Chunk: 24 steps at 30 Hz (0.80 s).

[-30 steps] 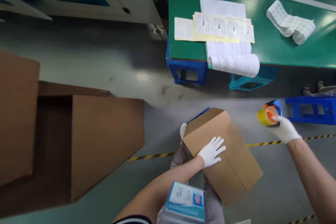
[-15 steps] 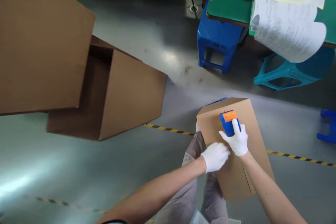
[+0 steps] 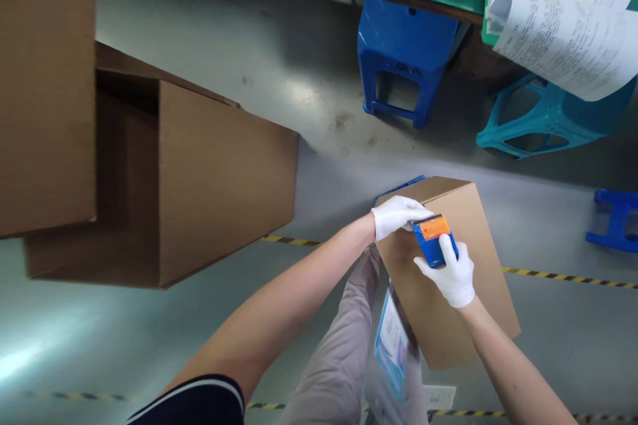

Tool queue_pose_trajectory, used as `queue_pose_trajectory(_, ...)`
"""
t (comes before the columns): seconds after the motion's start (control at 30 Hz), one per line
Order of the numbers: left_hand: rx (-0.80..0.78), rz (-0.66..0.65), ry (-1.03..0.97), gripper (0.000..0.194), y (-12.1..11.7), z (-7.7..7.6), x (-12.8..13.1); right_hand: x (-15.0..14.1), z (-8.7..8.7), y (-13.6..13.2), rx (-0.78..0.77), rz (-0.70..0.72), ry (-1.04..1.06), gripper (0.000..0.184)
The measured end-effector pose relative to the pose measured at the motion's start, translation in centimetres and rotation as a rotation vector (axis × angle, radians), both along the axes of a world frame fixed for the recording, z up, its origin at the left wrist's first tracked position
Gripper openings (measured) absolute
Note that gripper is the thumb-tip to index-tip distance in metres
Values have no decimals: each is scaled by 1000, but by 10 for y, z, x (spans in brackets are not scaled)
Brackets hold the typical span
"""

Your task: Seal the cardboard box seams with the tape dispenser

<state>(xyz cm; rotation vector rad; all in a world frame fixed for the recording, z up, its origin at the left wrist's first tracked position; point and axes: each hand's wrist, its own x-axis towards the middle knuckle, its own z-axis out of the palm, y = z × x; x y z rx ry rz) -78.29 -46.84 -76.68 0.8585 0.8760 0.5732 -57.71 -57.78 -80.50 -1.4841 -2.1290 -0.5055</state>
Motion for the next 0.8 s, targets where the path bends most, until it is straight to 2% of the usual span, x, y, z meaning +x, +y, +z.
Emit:
queue_pose_trajectory(0.07, 67, 58, 63, 50, -3, -7, 1, -2, 2, -3, -25, -3, -10, 72)
queue_pose_trajectory(0.13, 240, 77, 206, 31, -4, -11, 2, -2, 5, -10, -75, -22, -14, 65)
queue_pose_trajectory(0.23, 415, 169, 379, 23, 4, -12, 0, 2, 9, -26, -156, -99, -31, 61)
queue_pose_trajectory(0.33, 456, 290, 422, 21, 18, -9, -6, 5, 15, -38, -243, -185, -83, 64)
queue_pose_trajectory(0.43, 506, 275, 406, 20, 30, -8, -10, 0, 24, -36, -311, -240, -106, 67)
queue_pose_trajectory(0.6, 465, 271, 387, 24, 34, -6, -10, -13, 37, -20, -399, -285, -99, 67)
queue_pose_trajectory(0.8, 436, 302, 383, 24, 37, -5, -13, -17, 41, -12, -480, -305, -107, 68)
